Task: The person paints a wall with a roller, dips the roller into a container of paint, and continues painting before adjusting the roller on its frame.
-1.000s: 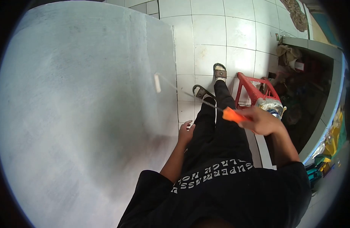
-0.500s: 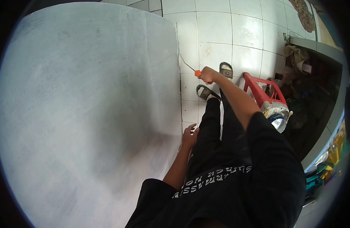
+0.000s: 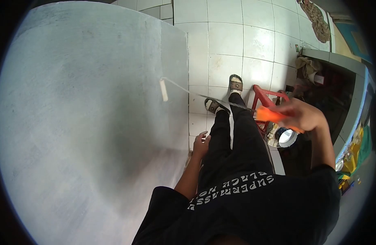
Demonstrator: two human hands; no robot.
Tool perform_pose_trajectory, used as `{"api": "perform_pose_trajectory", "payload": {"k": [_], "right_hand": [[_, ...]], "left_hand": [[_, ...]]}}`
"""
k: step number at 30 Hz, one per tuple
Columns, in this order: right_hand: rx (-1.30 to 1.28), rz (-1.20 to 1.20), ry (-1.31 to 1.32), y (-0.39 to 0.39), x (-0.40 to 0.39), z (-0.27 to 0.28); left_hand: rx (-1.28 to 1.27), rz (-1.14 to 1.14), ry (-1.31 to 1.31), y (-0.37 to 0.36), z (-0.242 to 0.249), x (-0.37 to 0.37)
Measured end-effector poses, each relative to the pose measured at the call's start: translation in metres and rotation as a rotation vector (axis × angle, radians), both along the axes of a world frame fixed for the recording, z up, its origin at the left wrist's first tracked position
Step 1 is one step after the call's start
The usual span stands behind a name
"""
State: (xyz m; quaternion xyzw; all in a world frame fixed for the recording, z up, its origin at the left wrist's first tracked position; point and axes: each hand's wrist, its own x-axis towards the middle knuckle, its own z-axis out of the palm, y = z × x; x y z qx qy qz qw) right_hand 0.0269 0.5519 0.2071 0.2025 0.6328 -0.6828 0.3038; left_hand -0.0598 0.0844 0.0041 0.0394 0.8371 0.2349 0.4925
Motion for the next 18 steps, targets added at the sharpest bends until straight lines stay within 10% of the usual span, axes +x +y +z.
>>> {"api": "perform_pose_trajectory", "payload": {"k": [4, 12, 18], "right_hand": [[0.046, 0.045, 0.005, 0.002, -0.011, -0.013], [0.157, 0.010, -0.122, -0.084, -0.130, -0.305], [0.029, -0.013, -0.239, -0.123, -0.189, -0.375]], "left_hand": [[-0.045, 0.019, -0.066, 0.002, -0.010, 0.006], [-0.075, 0.044, -0.043, -0.003, 0.006, 0.004], [-0.170, 0.035, -0.055, -0.012, 0.011, -0.001]]}}
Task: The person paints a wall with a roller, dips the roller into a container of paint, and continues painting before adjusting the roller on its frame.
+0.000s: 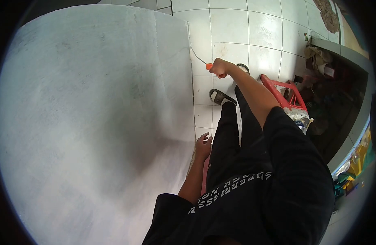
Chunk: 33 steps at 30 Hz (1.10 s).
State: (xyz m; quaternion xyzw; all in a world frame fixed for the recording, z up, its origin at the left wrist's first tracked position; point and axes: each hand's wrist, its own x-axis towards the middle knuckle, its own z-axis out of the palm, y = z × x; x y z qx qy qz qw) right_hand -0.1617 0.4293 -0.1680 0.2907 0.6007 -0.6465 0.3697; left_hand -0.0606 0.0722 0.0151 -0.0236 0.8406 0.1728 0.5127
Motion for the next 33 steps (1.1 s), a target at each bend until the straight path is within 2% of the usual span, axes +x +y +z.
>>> {"api": "perform_pose_trajectory", "payload": {"k": [1, 3, 5, 6, 7, 8, 10, 12, 13, 14, 17, 19, 21, 23, 25, 26, 30, 33], "right_hand": [[0.034, 0.019, -0.029, 0.008, 0.001, 0.027], [0.119, 0.265, 0.110, 0.031, 0.015, 0.074], [0.158, 0.147, 0.087, 0.060, 0.051, 0.146], [0.210, 0.099, 0.200, 0.068, 0.081, 0.154], [0.127, 0.191, 0.160, 0.092, 0.092, 0.216], [0.055, 0.168, 0.118, 0.106, 0.117, 0.246], [0.021, 0.106, 0.328, 0.127, 0.160, 0.293], [-0.008, 0.054, 0.004, 0.139, 0.167, 0.352], [0.110, 0.152, -0.072, 0.141, 0.172, 0.360], [0.118, 0.151, -0.072, 0.140, 0.178, 0.357], [0.390, 0.137, 0.063, 0.114, 0.188, 0.324], [0.396, 0.055, 0.098, 0.087, 0.189, 0.263], [0.415, 0.050, 0.001, 0.060, 0.158, 0.225], [0.503, 0.043, 0.041, 0.035, 0.132, 0.178], [0.455, 0.072, 0.021, 0.012, 0.110, 0.097], [0.506, 0.062, 0.036, 0.004, 0.097, 0.078], [0.419, 0.121, -0.002, -0.004, 0.050, 0.087], [0.407, 0.152, 0.022, 0.006, 0.061, 0.134]], "left_hand": [[-0.007, 0.025, -0.016, 0.003, 0.001, -0.002], [-0.005, 0.055, -0.029, 0.007, 0.003, -0.002], [0.053, 0.011, 0.016, 0.009, 0.001, -0.004], [0.064, 0.009, 0.018, 0.013, 0.001, -0.007], [0.098, 0.003, 0.023, 0.017, 0.001, -0.009], [0.129, 0.000, 0.025, 0.022, 0.002, -0.009], [0.151, -0.005, 0.034, 0.029, 0.002, -0.012], [0.152, -0.056, 0.048, 0.033, 0.000, -0.015], [0.157, -0.067, 0.048, 0.034, -0.002, -0.016], [0.166, -0.067, 0.050, 0.035, -0.004, -0.017], [0.115, -0.056, 0.014, 0.034, -0.005, -0.019], [0.168, -0.070, 0.059, 0.030, -0.002, -0.018], [0.155, -0.073, 0.047, 0.022, -0.002, -0.018], [0.141, -0.071, 0.035, 0.015, -0.002, -0.016], [0.096, -0.089, 0.035, 0.009, 0.002, -0.019], [0.084, -0.091, 0.033, 0.003, 0.003, -0.017], [0.042, -0.090, 0.029, -0.011, 0.005, -0.013], [0.041, -0.083, 0.033, -0.015, 0.011, -0.015]]}}
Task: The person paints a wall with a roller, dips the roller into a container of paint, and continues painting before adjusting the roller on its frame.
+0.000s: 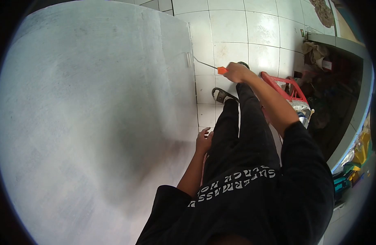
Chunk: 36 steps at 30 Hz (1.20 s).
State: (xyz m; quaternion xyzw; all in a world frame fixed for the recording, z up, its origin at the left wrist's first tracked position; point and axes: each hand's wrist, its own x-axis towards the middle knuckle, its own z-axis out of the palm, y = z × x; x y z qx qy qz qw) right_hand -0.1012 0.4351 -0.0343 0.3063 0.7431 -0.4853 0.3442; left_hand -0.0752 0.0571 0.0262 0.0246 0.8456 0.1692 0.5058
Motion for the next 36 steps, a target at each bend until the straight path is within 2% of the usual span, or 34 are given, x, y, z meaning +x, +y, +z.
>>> {"api": "perform_pose_trajectory", "payload": {"k": [1, 3, 4, 7, 10, 13, 17, 19, 22, 25, 27, 28, 29, 31, 33, 35, 36], "right_hand": [[-0.017, 0.053, 0.006, 0.011, 0.010, 0.023], [-0.113, -0.021, 0.018, 0.031, 0.042, 0.096], [-0.052, -0.051, 0.017, 0.035, 0.062, 0.131], [-0.165, -0.018, 0.075, 0.058, 0.106, 0.219], [-0.177, -0.046, 0.044, 0.068, 0.116, 0.264], [-0.117, -0.010, 0.053, 0.056, 0.103, 0.222], [-0.080, 0.079, 0.017, 0.028, 0.038, 0.118], [0.022, 0.100, 0.035, 0.010, 0.015, 0.059], [0.023, 0.071, 0.086, 0.003, 0.011, 0.072], [-0.040, 0.082, 0.093, 0.034, 0.055, 0.159], [-0.036, 0.064, 0.090, 0.050, 0.084, 0.243], [0.008, 0.051, 0.205, 0.053, 0.117, 0.240], [0.015, 0.055, 0.203, 0.053, 0.123, 0.253], [-0.127, -0.030, 0.119, 0.060, 0.127, 0.281], [-0.097, 0.024, 0.096, 0.056, 0.113, 0.270], [0.050, 0.122, 0.179, 0.043, 0.096, 0.218], [0.009, 0.105, 0.081, 0.037, 0.073, 0.201]], "left_hand": [[0.012, -0.008, 0.008, 0.002, 0.000, 0.000], [0.041, -0.008, 0.010, 0.001, -0.002, 0.000], [0.055, -0.009, 0.013, 0.000, -0.004, 0.000], [0.092, -0.010, 0.029, 0.002, -0.008, 0.000], [0.065, -0.029, 0.001, 0.003, -0.015, 0.004], [0.073, -0.066, -0.020, 0.004, -0.020, 0.006], [0.068, -0.060, -0.012, 0.006, -0.013, 0.009], [0.088, -0.054, 0.009, 0.004, -0.015, 0.008], [0.067, -0.096, 0.062, -0.003, -0.014, 0.002], [0.104, -0.119, 0.085, -0.008, -0.015, -0.004], [0.077, -0.111, 0.061, -0.006, -0.013, -0.006], [0.076, -0.099, 0.055, -0.007, -0.013, -0.006], [0.070, -0.084, 0.051, -0.007, -0.013, -0.006], [0.070, -0.070, 0.046, -0.011, -0.021, -0.001], [0.047, -0.045, 0.029, -0.015, -0.027, 0.004], [0.053, -0.031, 0.020, -0.013, -0.027, 0.008], [0.059, -0.019, 0.007, -0.012, -0.024, 0.011]]}}
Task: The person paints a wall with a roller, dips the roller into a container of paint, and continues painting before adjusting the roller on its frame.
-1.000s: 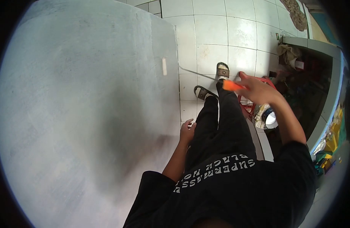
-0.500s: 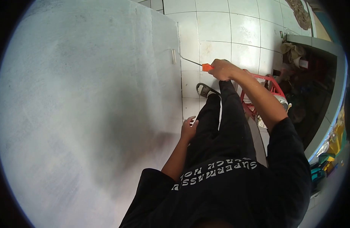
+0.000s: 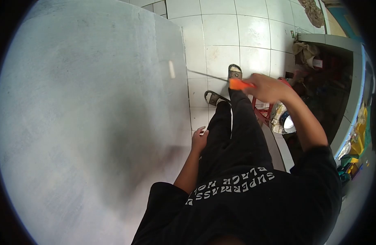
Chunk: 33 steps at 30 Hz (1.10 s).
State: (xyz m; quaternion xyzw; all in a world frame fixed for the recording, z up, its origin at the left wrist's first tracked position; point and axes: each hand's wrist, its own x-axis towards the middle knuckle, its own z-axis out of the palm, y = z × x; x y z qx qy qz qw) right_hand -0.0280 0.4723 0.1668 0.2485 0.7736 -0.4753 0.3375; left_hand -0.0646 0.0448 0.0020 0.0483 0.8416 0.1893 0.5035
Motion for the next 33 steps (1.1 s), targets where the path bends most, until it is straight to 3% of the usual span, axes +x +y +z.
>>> {"api": "perform_pose_trajectory", "payload": {"k": [1, 3, 4, 6, 11, 12, 15, 20, 22, 23, 25, 27, 30, 33], "right_hand": [[-0.038, -0.016, -0.099, -0.005, -0.022, -0.021], [-0.012, 0.015, -0.080, -0.025, -0.046, -0.110], [-0.020, 0.016, -0.075, -0.029, -0.049, -0.126], [0.082, -0.076, 0.186, -0.041, -0.049, -0.142], [-0.102, -0.076, -0.079, 0.014, -0.003, 0.040], [-0.024, -0.051, 0.149, 0.019, 0.027, 0.049], [-0.141, -0.159, 0.050, 0.027, 0.044, 0.096], [0.166, -0.021, 0.332, 0.004, 0.036, 0.003], [-0.108, -0.090, -0.032, 0.006, -0.013, -0.022], [-0.103, -0.125, -0.080, 0.005, -0.032, -0.040], [-0.052, -0.144, 0.054, -0.005, -0.048, -0.144], [-0.057, -0.133, 0.047, -0.016, -0.076, -0.207], [-0.091, -0.134, -0.032, -0.033, -0.096, -0.234], [-0.060, -0.162, -0.034, -0.037, -0.084, -0.228]], "left_hand": [[-0.011, -0.001, 0.004, 0.000, 0.002, 0.001], [0.064, 0.057, -0.011, 0.002, 0.004, 0.003], [0.054, 0.059, -0.008, 0.004, 0.008, 0.003], [0.033, 0.051, 0.016, 0.007, 0.014, -0.004], [0.047, 0.024, 0.043, -0.006, 0.008, -0.008], [0.036, 0.017, 0.048, -0.009, 0.007, -0.008], [0.017, -0.007, 0.042, -0.021, -0.003, -0.004], [-0.062, 0.041, -0.020, -0.016, -0.007, 0.002], [-0.058, 0.061, -0.037, -0.013, -0.004, 0.006], [-0.024, 0.067, -0.032, -0.010, -0.004, 0.007], [0.008, 0.077, -0.023, 0.000, -0.001, 0.007], [-0.047, 0.069, -0.044, 0.015, 0.009, 0.003], [-0.031, 0.051, -0.030, 0.027, 0.012, 0.000], [-0.011, 0.073, -0.020, 0.040, 0.015, -0.006]]}}
